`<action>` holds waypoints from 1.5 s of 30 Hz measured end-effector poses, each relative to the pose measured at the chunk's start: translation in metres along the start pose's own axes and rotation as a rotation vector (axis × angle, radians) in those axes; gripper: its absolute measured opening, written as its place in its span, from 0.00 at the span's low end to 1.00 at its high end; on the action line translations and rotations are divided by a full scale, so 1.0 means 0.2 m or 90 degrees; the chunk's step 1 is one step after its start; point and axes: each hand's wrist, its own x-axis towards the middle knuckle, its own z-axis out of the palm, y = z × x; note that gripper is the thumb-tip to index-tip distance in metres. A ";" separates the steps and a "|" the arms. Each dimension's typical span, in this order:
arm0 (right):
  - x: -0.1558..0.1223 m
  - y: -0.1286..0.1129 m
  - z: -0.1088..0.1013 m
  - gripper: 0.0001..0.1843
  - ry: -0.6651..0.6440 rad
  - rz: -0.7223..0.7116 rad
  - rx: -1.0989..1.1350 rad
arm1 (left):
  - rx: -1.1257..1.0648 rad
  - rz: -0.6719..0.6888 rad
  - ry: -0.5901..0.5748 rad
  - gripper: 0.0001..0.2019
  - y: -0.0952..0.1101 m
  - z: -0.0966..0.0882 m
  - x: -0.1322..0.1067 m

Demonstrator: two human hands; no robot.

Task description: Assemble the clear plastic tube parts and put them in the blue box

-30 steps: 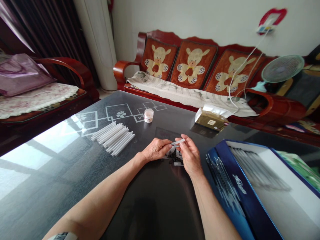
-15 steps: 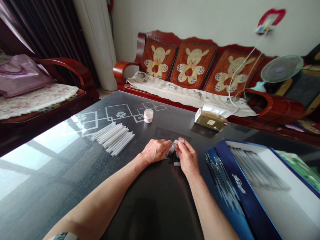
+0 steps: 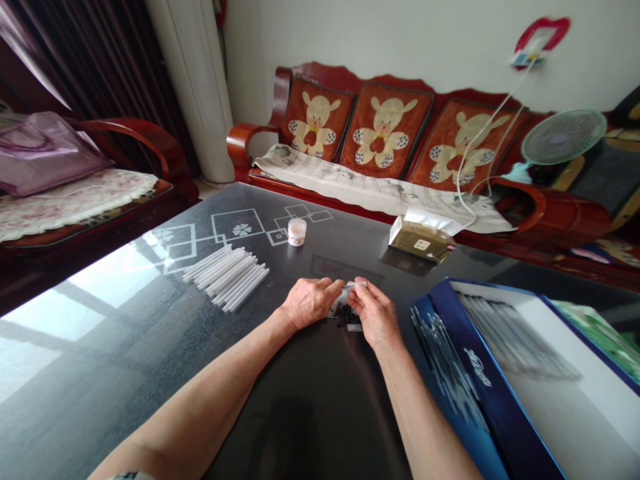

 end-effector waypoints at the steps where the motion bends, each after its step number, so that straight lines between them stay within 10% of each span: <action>1: 0.00 0.00 0.00 0.21 0.004 0.008 -0.005 | 0.000 0.001 -0.002 0.12 0.00 0.00 0.00; 10: 0.00 0.01 -0.02 0.24 -0.039 -0.053 -0.090 | -0.061 0.000 -0.016 0.17 -0.02 -0.02 0.01; 19: -0.04 -0.17 -0.04 0.13 -0.221 -0.508 -0.762 | -0.054 0.036 0.063 0.16 -0.03 0.00 0.02; 27: -0.12 -0.32 -0.08 0.10 -0.271 -0.460 -1.092 | -0.160 0.084 0.158 0.21 -0.04 0.01 0.00; 34: -0.05 -0.79 -0.64 0.10 0.032 -0.514 -1.066 | -0.203 -0.123 0.266 0.19 -0.09 0.05 -0.01; 38: 0.01 -0.98 -1.06 0.09 0.313 -0.304 -1.130 | -0.208 -0.129 0.260 0.16 -0.09 0.09 -0.01; 45: 0.07 -0.96 -1.30 0.10 0.337 -0.138 -1.178 | -0.224 -0.128 0.265 0.14 -0.11 0.10 -0.01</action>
